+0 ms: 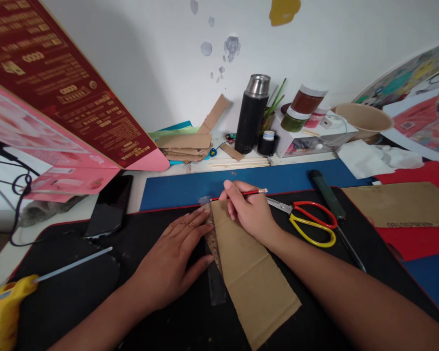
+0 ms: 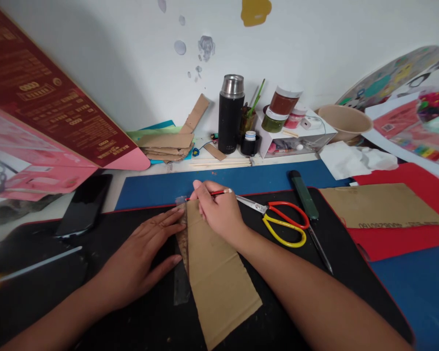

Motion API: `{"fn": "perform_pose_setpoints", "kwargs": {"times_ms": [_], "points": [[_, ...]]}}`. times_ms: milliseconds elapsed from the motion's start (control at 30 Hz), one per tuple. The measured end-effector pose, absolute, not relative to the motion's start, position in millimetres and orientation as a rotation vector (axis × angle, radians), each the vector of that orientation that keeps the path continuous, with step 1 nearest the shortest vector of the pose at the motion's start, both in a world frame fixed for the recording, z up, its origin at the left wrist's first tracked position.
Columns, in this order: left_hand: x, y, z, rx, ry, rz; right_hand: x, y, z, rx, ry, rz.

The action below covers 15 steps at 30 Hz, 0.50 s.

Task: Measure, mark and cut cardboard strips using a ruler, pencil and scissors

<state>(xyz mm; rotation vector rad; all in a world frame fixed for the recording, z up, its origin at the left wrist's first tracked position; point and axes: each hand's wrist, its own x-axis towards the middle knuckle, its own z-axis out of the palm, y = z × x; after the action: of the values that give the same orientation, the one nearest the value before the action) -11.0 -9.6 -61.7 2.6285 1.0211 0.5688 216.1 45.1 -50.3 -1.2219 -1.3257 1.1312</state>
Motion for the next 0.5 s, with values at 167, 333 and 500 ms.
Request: {"fn": "perform_pose_setpoints", "kwargs": {"times_ms": [167,333,500], "points": [[-10.9,-9.6,-61.3,2.635,1.015,0.572,216.9,45.1,-50.7,-1.218,-1.323,1.134],[-11.7,-9.2,-60.9,2.637,1.005,0.564,216.9,44.7,-53.2,-1.211,-1.339,1.112],[-12.1,-8.6,-62.6,2.629,1.0,0.572,216.0,45.2,-52.4,-1.22,-1.294,1.123]]}}
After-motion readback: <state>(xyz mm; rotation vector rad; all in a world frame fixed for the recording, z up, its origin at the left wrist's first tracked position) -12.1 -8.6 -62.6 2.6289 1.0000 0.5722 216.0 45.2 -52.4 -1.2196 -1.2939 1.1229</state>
